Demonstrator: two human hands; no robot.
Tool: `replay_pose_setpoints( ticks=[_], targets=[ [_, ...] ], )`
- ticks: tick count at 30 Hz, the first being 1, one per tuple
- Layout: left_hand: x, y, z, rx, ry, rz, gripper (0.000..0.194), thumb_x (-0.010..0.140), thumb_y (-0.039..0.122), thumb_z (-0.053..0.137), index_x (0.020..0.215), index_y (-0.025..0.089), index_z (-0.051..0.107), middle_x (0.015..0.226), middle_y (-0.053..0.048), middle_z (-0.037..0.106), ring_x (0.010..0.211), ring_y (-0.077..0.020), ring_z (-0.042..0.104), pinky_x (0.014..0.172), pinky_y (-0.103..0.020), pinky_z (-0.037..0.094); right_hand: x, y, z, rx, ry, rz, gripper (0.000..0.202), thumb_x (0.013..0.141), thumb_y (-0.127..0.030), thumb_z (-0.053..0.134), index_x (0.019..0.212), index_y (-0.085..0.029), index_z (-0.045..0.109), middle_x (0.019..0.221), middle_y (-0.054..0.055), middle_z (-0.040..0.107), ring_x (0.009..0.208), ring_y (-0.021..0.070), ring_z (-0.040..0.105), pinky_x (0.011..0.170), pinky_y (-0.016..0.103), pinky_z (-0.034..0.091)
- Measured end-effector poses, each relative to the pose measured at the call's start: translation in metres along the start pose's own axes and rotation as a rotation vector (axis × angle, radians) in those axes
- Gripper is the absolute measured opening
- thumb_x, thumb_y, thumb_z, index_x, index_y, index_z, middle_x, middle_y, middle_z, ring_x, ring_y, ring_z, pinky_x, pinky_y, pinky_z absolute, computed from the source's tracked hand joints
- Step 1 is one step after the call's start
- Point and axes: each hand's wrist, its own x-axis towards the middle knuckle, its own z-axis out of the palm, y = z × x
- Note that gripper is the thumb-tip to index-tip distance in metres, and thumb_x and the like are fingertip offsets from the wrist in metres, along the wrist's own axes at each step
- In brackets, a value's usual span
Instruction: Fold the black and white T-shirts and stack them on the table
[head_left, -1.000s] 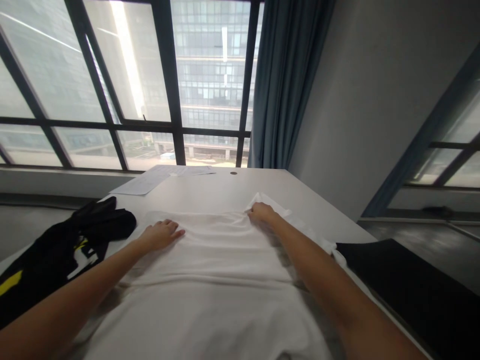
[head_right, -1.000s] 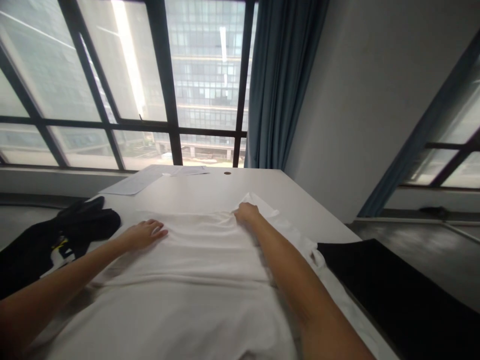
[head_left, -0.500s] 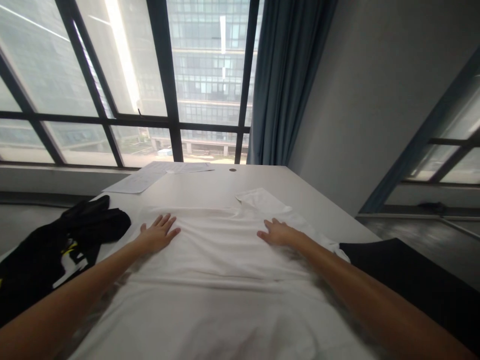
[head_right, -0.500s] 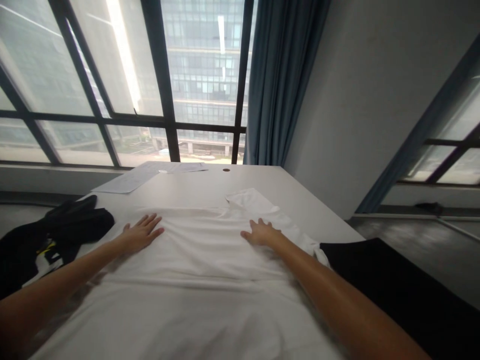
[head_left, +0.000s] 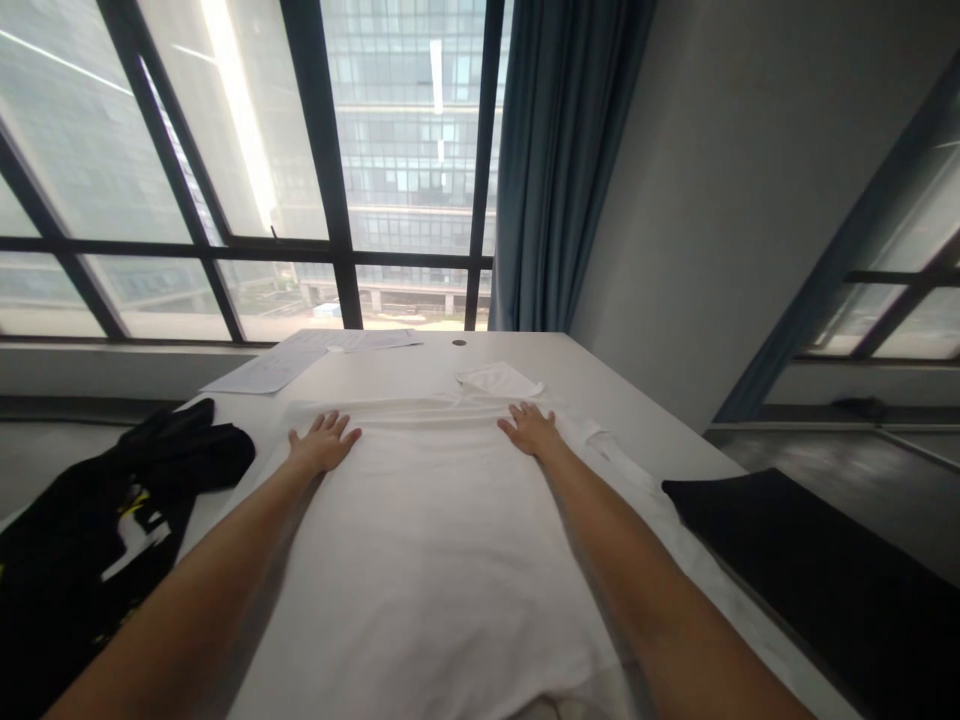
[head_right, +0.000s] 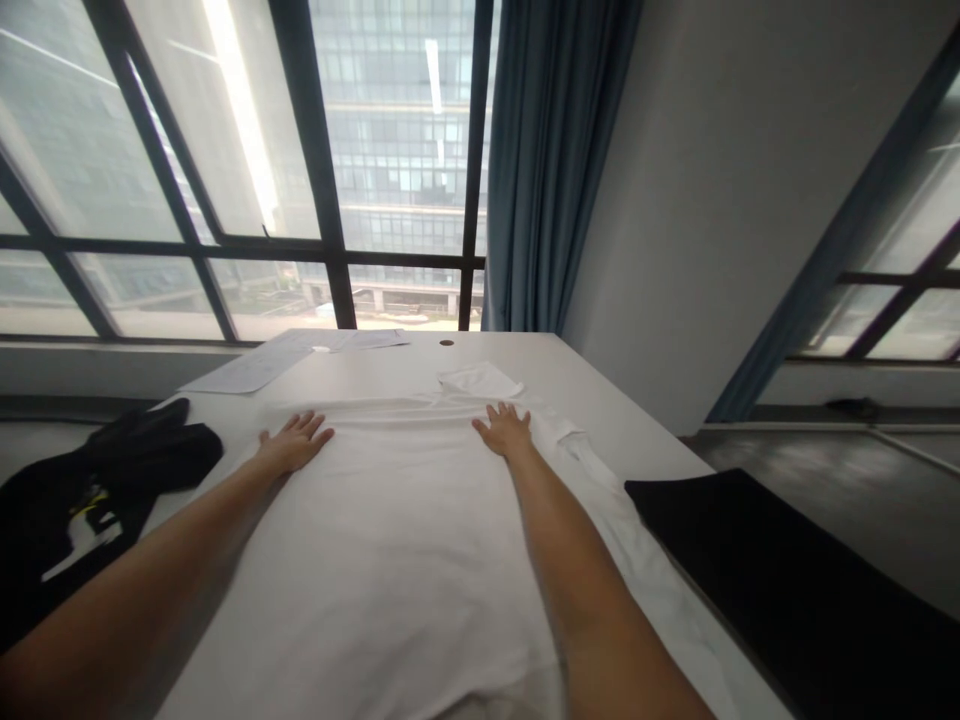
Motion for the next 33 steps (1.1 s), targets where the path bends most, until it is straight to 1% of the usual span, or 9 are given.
replay_pose_setpoints(
  ticks=[3,7,13,17,20,24,27,31,33],
  targets=[
    [-0.023,0.006,-0.006,0.068,0.093,-0.041,0.064,0.096,0.049,0.019,0.15,0.018,0.035,0.158,-0.017,0.026,0.143,-0.0396,0.024,0.105,-0.072,0.019,-0.03,-0.012,-0.011,-0.104,0.161,-0.062,0.055,0.099,-0.043,0.027,0.144,-0.016,0.042,0.149,0.017,0.04,0.138,0.0322,0.032,0.114,0.055,0.01],
    [-0.076,-0.012,-0.015,0.1,0.067,0.175,0.054,0.092,0.042,0.032,0.137,0.02,0.053,0.152,-0.014,0.04,0.134,-0.0336,0.042,0.106,-0.056,0.033,-0.097,-0.003,-0.026,-0.076,0.111,-0.243,0.04,0.094,-0.036,0.041,0.122,-0.017,0.062,0.125,0.017,0.061,0.117,0.0294,0.054,0.106,0.043,0.031],
    [-0.178,-0.056,-0.04,-0.076,-0.1,0.56,0.04,0.078,0.042,0.05,0.109,0.025,0.068,0.124,-0.007,0.063,0.114,-0.0252,0.057,0.101,-0.033,0.042,-0.2,0.07,-0.044,0.105,-0.025,-0.305,0.028,0.084,-0.03,0.053,0.102,-0.018,0.071,0.1,0.009,0.071,0.09,0.0218,0.064,0.084,0.03,0.046],
    [-0.229,-0.075,-0.048,-0.151,-0.245,0.565,0.038,0.074,0.043,0.047,0.095,0.024,0.072,0.096,-0.005,0.07,0.088,-0.0223,0.064,0.083,-0.029,0.049,-0.251,0.114,-0.055,0.209,-0.19,-0.214,0.025,0.076,-0.023,0.055,0.092,-0.017,0.073,0.082,0.007,0.072,0.072,0.0189,0.065,0.069,0.027,0.048],
    [-0.249,-0.095,-0.047,-0.216,-0.261,0.522,0.042,0.074,0.045,0.045,0.094,0.023,0.074,0.095,-0.003,0.073,0.09,-0.0221,0.063,0.087,-0.029,0.049,-0.282,0.138,-0.057,0.285,-0.272,-0.15,0.031,0.067,-0.016,0.056,0.092,-0.018,0.073,0.085,0.007,0.072,0.074,0.0194,0.065,0.067,0.027,0.049],
    [-0.264,-0.131,-0.045,-0.301,-0.263,0.436,0.047,0.069,0.036,0.046,0.105,0.026,0.074,0.121,0.005,0.069,0.116,-0.0263,0.057,0.107,-0.035,0.038,-0.309,0.16,-0.055,0.352,-0.256,-0.12,0.042,0.057,-0.008,0.054,0.093,-0.019,0.073,0.096,0.007,0.072,0.09,0.0222,0.066,0.078,0.027,0.05],
    [-0.271,-0.149,-0.046,-0.299,-0.281,0.481,0.058,0.061,0.026,0.05,0.115,0.027,0.071,0.135,0.002,0.061,0.126,-0.03,0.052,0.11,-0.039,0.037,-0.318,0.161,-0.049,0.253,-0.252,-0.067,0.062,0.054,-0.005,0.053,0.112,-0.017,0.07,0.107,0.01,0.069,0.097,0.0248,0.065,0.084,0.03,0.05],
    [-0.28,-0.151,-0.044,-0.281,-0.278,0.497,0.061,0.057,0.021,0.054,0.114,0.03,0.072,0.141,0.002,0.056,0.13,-0.0299,0.049,0.105,-0.035,0.043,-0.318,0.153,-0.041,0.056,-0.21,-0.05,0.09,0.051,-0.004,0.057,0.14,-0.019,0.052,0.129,0.016,0.059,0.113,0.0315,0.059,0.098,0.037,0.045],
    [-0.283,-0.143,-0.043,-0.213,-0.146,0.471,0.049,0.059,0.025,0.058,0.105,0.031,0.075,0.136,0.002,0.06,0.125,-0.0286,0.055,0.1,-0.032,0.047,-0.317,0.151,-0.041,0.05,-0.187,-0.108,0.094,0.05,-0.006,0.062,0.142,-0.023,0.05,0.142,0.014,0.049,0.126,0.0346,0.049,0.106,0.04,0.039]
  ],
)
